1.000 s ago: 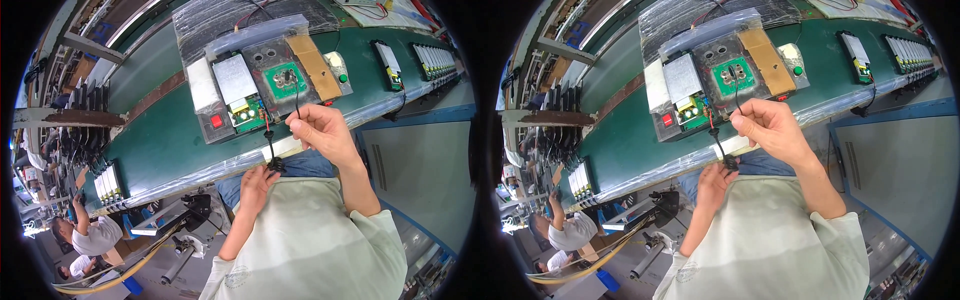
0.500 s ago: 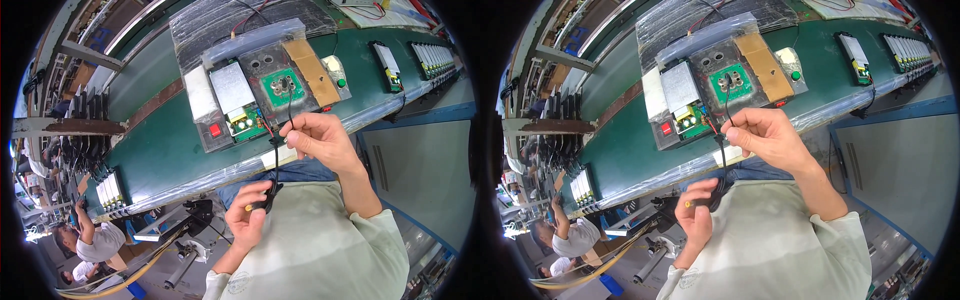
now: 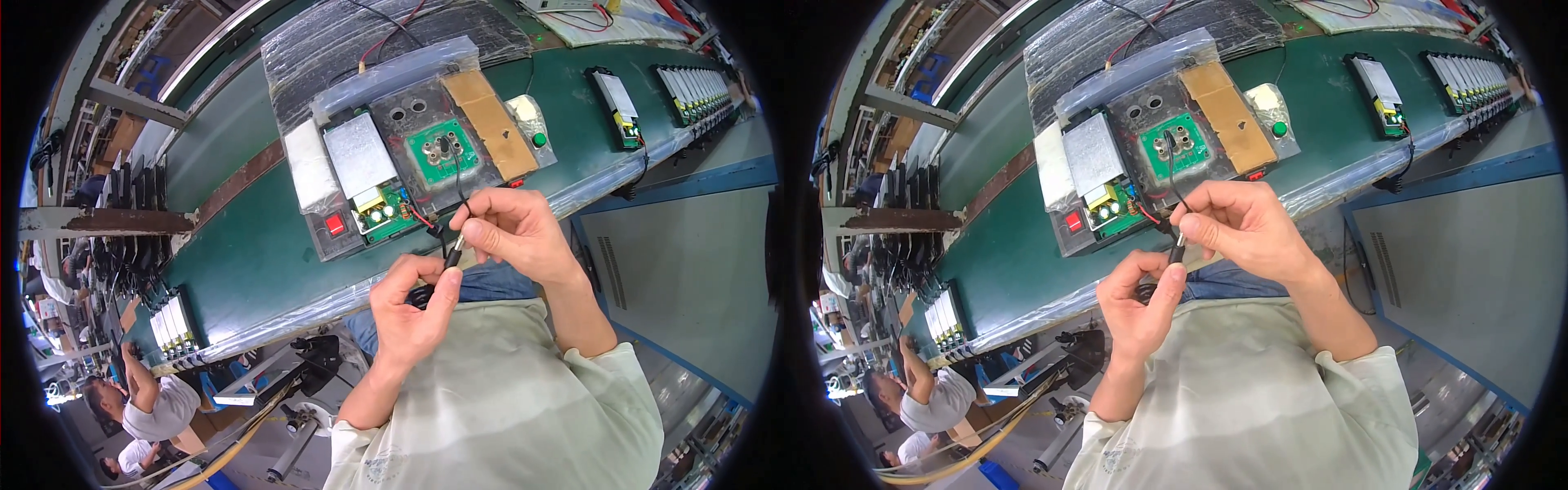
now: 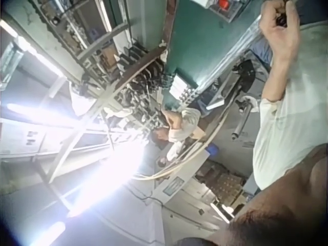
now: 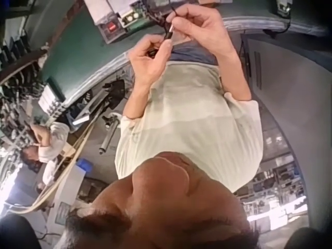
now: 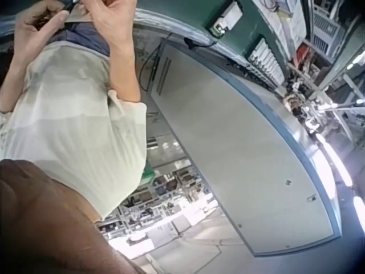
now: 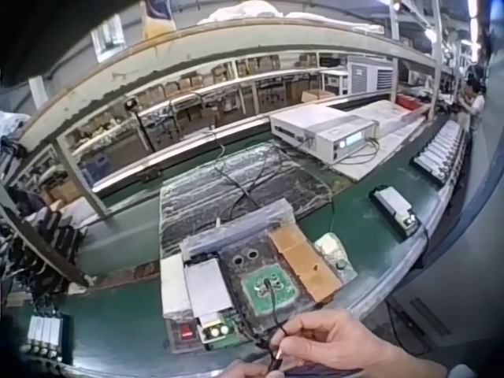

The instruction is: Testing electronic modules using a specialized testing jig on a manufacturing assembly line.

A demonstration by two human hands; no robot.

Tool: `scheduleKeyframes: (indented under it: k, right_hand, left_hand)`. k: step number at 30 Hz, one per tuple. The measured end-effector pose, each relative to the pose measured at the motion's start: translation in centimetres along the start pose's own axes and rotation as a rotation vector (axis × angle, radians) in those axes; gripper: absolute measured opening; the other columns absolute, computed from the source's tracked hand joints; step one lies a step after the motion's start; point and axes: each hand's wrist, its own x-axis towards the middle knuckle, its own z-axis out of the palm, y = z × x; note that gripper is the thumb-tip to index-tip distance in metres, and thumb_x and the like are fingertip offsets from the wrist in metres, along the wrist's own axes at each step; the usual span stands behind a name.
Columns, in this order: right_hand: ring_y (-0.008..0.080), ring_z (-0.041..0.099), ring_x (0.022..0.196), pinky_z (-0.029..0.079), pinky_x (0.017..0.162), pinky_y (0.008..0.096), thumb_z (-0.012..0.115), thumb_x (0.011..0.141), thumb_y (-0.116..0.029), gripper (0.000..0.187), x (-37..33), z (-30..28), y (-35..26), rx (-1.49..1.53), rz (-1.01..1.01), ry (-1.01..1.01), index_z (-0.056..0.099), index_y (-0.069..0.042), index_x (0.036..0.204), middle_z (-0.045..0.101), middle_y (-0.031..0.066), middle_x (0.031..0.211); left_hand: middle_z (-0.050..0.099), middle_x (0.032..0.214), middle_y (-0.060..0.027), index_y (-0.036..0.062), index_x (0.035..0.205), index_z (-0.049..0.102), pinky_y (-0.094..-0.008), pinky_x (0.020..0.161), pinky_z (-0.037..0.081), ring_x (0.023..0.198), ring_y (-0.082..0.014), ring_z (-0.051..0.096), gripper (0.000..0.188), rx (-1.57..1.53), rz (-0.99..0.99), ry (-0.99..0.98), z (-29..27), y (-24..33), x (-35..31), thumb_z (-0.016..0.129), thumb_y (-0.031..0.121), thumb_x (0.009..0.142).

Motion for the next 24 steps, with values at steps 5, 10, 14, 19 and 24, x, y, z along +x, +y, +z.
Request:
scheduleKeyframes:
  k: [5,10,14,19,24]
  right_hand:
    - [0.004,0.069,0.084,0.058,0.069,0.0251,0.083,0.112,-0.017,0.019,-0.1,-0.7,0.2,-0.053,0.009,0.011,0.082,0.002,0.117,0.077,-0.0007,0.096]
    - [0.003,0.062,0.079,0.049,0.063,0.0247,0.082,0.112,-0.013,0.017,0.0,-1.4,0.4,-0.139,0.039,0.02,0.083,0.003,0.116,0.074,-0.0022,0.09]
    - [0.0044,0.061,0.073,0.046,0.061,0.0251,0.086,0.108,-0.012,0.019,0.1,-2.5,-0.4,-0.326,0.029,0.056,0.082,0.006,0.11,0.073,0.0011,0.094]
    - [0.005,0.059,0.079,0.044,0.067,0.0245,0.082,0.108,-0.006,0.02,-1.0,-3.0,-2.1,-0.579,-0.237,0.214,0.083,0.005,0.125,0.071,0.002,0.101]
    - [0.0177,0.07,0.09,0.054,0.075,0.0323,0.072,0.105,0.006,0.027,0.0,-3.2,-3.7,-0.853,-0.477,0.392,0.084,0.001,0.129,0.073,0.0079,0.105]
  left_hand:
    - [0.074,0.085,-0.0035,-0.001,0.098,0.076,-0.0281,0.072,0.051,0.078,-0.0099,0.065,0.012,0.086,0.061,-0.018,0.7,0.3,0.3,0.087,0.004,0.101]
    - [0.073,0.085,-0.0062,-0.0025,0.098,0.075,-0.0287,0.07,0.051,0.076,-0.0113,0.066,0.013,0.178,0.15,0.045,2.4,0.3,0.6,0.086,0.004,0.101]
    - [0.073,0.086,-0.0122,-0.0025,0.102,0.076,-0.0349,0.071,0.055,0.073,-0.0206,0.069,0.014,0.266,0.186,0.036,3.7,0.7,0.9,0.088,0.005,0.098]
    - [0.079,0.098,-0.0186,-0.0038,0.117,0.079,-0.0414,0.076,0.059,0.086,-0.0348,0.074,0.027,0.338,0.417,0.0,2.8,1.6,1.0,0.089,0.007,0.095]
    - [0.081,0.103,-0.0193,-0.0055,0.12,0.08,-0.0405,0.082,0.06,0.093,-0.0345,0.076,0.026,0.333,0.548,0.148,-0.8,1.6,0.1,0.081,-0.001,0.094]
